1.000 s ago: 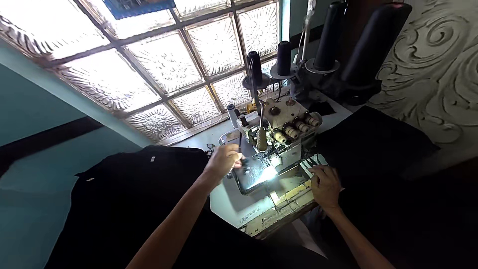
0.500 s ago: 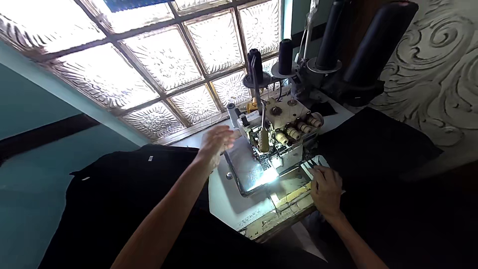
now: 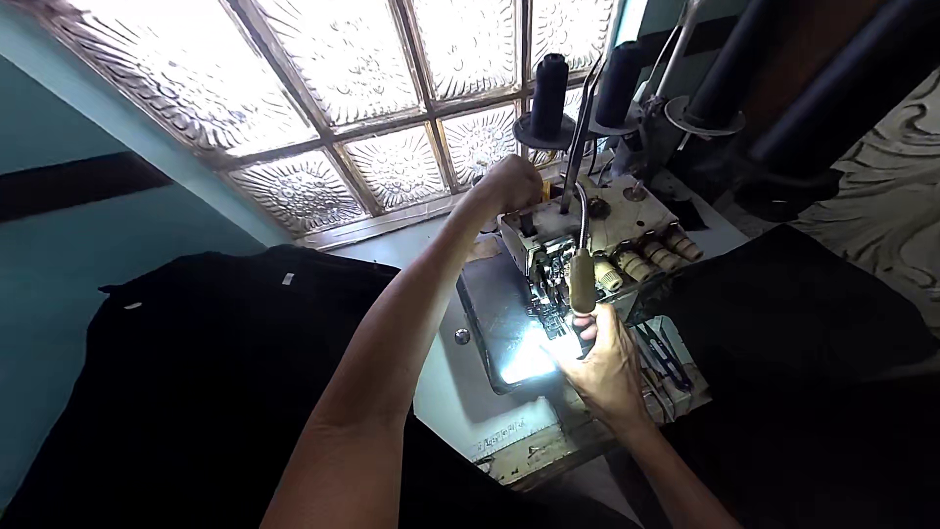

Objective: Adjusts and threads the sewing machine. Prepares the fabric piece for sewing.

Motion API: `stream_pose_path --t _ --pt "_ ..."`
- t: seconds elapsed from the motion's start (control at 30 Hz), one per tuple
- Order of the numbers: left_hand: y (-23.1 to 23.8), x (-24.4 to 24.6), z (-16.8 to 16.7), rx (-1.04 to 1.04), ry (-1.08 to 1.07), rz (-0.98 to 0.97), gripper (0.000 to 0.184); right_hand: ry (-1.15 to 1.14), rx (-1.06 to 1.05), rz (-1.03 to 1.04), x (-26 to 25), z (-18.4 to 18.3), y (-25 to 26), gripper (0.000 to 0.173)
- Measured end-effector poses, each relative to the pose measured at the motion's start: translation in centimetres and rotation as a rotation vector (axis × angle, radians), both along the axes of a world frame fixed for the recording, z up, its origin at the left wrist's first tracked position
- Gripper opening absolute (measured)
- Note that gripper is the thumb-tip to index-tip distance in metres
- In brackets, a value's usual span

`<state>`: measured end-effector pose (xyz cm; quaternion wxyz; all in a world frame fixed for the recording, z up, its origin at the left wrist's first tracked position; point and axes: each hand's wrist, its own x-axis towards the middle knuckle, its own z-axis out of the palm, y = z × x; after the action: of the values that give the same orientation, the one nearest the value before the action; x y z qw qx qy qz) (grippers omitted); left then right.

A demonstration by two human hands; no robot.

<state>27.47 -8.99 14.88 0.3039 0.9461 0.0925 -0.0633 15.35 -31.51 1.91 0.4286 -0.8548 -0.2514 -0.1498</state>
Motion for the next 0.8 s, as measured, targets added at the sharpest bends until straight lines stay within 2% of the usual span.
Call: stream_pose_path --t 0.33,0.47,0.67,0.8 --pt "1.7 1.0 -2.9 0.062 -0.151 -0.1 0.02 -0.301 -0.018 -0.111 0.9 -0.4 0.1 0.047" --pt "1.7 0.9 -3.2 0.02 -0.219 -0.123 0.017 -0.194 0.041 -0.042 1.0 -0.9 0.2 0.05" --pt "1.6 0.7 -3.1 -0.054 -0.217 -0.062 0.02 -0.195 0.297 -0.001 1.4 -3.6 1.9 0.043" --pt "1.3 0.4 -3.4 -0.212 -0.314 0.145 0.025 -0.227 0.366 0.013 2.1 -4.8 2.4 0.041"
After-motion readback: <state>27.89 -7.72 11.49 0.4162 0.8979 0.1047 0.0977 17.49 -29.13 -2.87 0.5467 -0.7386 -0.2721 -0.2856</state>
